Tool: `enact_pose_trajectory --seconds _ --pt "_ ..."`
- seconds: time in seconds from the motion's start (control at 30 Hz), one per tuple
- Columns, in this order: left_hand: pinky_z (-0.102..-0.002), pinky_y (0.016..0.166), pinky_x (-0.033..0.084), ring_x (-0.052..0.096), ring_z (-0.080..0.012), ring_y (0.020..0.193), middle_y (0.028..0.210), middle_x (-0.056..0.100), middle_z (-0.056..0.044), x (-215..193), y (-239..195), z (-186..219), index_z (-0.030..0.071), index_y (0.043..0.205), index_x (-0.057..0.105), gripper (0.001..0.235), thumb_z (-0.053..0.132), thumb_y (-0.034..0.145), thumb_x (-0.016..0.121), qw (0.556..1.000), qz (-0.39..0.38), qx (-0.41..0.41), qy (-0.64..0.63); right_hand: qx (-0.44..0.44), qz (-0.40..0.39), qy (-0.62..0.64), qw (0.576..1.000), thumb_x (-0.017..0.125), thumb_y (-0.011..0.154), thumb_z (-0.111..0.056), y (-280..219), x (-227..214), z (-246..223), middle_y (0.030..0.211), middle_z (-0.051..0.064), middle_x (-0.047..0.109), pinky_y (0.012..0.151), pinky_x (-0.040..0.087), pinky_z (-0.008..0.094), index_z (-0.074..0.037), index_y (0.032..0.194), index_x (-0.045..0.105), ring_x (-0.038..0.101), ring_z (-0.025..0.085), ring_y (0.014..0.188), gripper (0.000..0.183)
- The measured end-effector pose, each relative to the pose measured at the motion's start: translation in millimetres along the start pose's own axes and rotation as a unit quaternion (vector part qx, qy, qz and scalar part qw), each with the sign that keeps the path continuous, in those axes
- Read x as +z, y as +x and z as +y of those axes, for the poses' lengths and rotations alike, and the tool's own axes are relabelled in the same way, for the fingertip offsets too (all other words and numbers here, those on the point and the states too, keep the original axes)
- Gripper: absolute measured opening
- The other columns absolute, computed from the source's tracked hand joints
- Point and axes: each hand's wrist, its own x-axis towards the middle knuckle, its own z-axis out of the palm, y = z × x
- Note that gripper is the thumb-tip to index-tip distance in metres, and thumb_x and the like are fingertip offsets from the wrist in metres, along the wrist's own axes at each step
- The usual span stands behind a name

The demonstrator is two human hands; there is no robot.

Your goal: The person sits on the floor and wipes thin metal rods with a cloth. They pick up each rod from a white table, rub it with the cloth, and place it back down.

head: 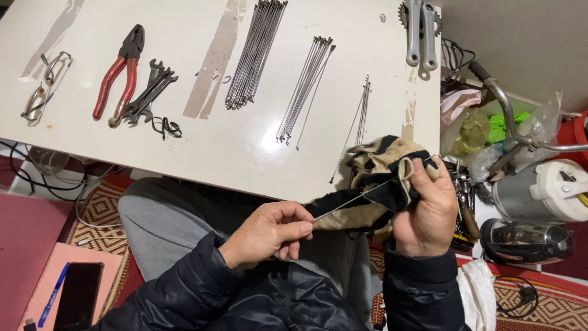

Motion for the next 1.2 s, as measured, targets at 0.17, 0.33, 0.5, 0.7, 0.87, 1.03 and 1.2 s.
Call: enact_pose_trajectory --seconds 0.17,0.33,0.5,0.7,0.87,1.03,1.2 --pt "-0.023 0.036 0.053 0.068 -0.0203 0.048 0.082 0.069 -0.018 6.6 10.2 -0.3 -0.007 0.1 0.071 0.014 0.005 0.094 0.068 1.0 -0.005 -0.005 -0.008 0.011 0.004 -0.024 1.0 0.063 0.094 -0.003 -31.5 28.8 21.4 0.097 0.017 0.074 0.079 0.066 0.041 -0.001 0.115 0.059 0.075 0.024 0.083 0.022" --pt "-0.026 0.036 0.055 0.069 -0.0245 0.048 0.08 0.07 -0.02 3.5 18.9 -7.7 -0.007 0.1 0.068 0.015 0.008 0.096 0.067 0.998 -0.028 -0.002 -0.048 0.071 -0.02 -0.026 0.997 0.065 0.087 0.005 -59.9 47.1 37.3 0.082 0.019 0.071 0.068 0.064 0.038 0.002 0.104 0.059 0.073 0.025 0.07 0.018" --pt "-0.026 0.038 0.057 0.071 -0.0254 0.052 0.079 0.069 -0.02 -0.2 5.8 2.9 -0.006 0.1 0.069 0.014 0.006 0.098 0.062 0.997 -0.062 -0.02 -0.046 0.029 -0.01 -0.044 0.999 0.066 0.089 0.002 -28.3 24.1 24.7 0.082 0.015 0.071 0.069 0.064 0.036 0.002 0.107 0.061 0.073 0.022 0.07 0.019" --pt "-0.025 0.038 0.057 0.07 -0.0248 0.05 0.075 0.07 -0.023 -9.1 -2.6 5.7 -0.011 0.102 0.07 0.017 0.003 0.092 0.069 0.996 -0.053 -0.03 -0.061 -0.011 -0.02 -0.052 0.998 0.066 0.097 -0.006 -10.6 29.3 -26.8 0.08 0.008 0.071 0.07 0.063 0.027 -0.007 0.102 0.06 0.07 0.015 0.066 0.009" --pt "-0.025 0.039 0.057 0.07 -0.0231 0.051 0.077 0.071 -0.022 -23.1 -2.1 17.6 -0.01 0.106 0.07 0.021 0.004 0.091 0.067 0.996 0.005 -0.002 -0.089 -0.019 -0.025 -0.052 0.998 0.065 0.098 -0.003 -7.9 -0.9 -14.6 0.071 0.007 0.065 0.069 0.06 0.022 -0.006 0.101 0.056 0.067 0.01 0.061 0.01" --pt "-0.027 0.046 0.06 0.073 -0.0251 0.059 0.089 0.075 -0.025 -49.8 10.8 19.9 -0.007 0.114 0.069 0.027 0.006 0.09 0.068 0.98 0.054 0.068 -0.181 -0.009 -0.028 -0.075 0.997 0.067 0.096 -0.006 -14.7 -1.1 -11.2 0.074 0.008 0.07 0.065 0.061 0.023 -0.008 0.097 0.058 0.067 0.011 0.061 0.009" --pt "-0.032 0.057 0.063 0.077 -0.0303 0.074 0.098 0.074 -0.027 -43.1 14.6 36.4 -0.009 0.122 0.065 0.029 0.006 0.097 0.062 0.955 0.063 0.2 -0.212 -0.021 -0.037 -0.098 0.994 0.069 0.094 -0.004 -26.5 6.1 -5.3 0.07 0.011 0.068 0.056 0.058 0.021 -0.005 0.091 0.058 0.065 0.013 0.055 0.011"
